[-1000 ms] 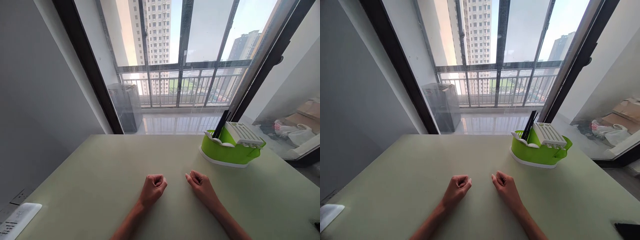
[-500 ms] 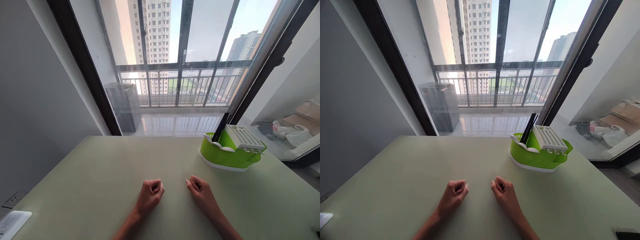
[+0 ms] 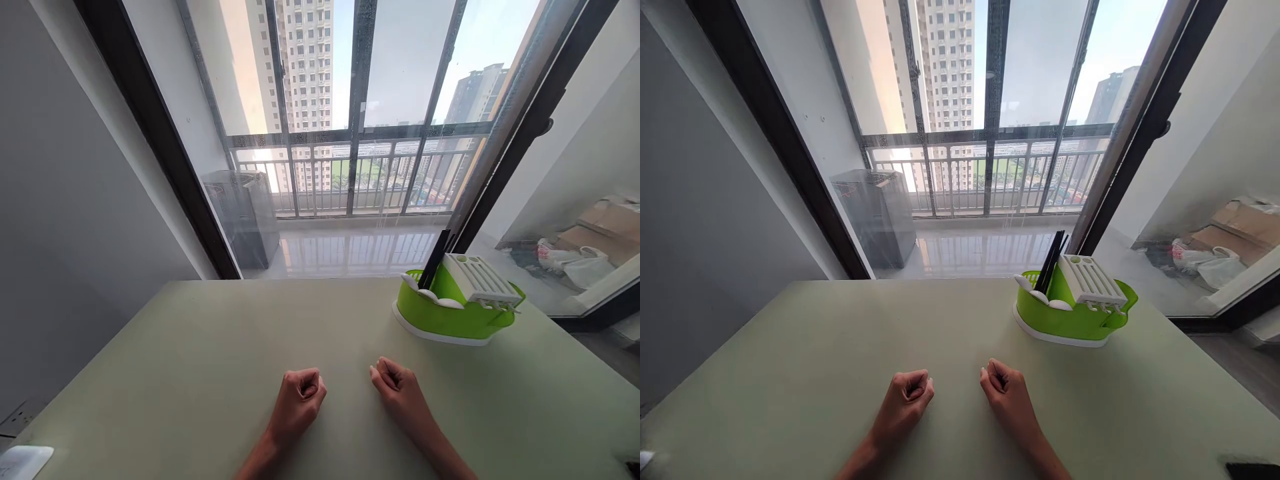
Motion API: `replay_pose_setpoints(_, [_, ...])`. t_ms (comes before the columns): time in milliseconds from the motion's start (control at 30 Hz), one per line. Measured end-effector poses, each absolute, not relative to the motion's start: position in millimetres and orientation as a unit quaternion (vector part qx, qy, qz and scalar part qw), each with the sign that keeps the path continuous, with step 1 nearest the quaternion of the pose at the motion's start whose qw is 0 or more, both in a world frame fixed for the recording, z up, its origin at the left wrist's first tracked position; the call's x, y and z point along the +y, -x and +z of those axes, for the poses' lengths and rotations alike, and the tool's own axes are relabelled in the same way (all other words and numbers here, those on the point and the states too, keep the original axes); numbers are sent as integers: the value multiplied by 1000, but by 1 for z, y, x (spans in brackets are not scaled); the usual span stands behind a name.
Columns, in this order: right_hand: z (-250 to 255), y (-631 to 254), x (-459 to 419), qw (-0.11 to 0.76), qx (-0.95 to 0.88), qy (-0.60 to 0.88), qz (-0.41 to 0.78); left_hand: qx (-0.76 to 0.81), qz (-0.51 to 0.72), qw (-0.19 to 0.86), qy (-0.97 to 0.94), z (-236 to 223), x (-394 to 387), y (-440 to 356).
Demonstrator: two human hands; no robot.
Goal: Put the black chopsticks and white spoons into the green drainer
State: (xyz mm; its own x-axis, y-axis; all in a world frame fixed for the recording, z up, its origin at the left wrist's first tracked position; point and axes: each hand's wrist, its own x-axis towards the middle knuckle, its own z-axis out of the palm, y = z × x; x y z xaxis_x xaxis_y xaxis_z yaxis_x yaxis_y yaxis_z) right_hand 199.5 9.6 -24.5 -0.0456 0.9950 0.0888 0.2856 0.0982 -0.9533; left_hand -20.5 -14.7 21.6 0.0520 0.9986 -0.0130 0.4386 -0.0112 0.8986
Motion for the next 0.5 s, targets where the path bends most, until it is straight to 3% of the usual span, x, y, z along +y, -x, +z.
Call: replay_pose_setpoints(500, [-24, -198, 10, 443, -603, 528, 402, 594, 358, 378, -613, 21, -15, 21])
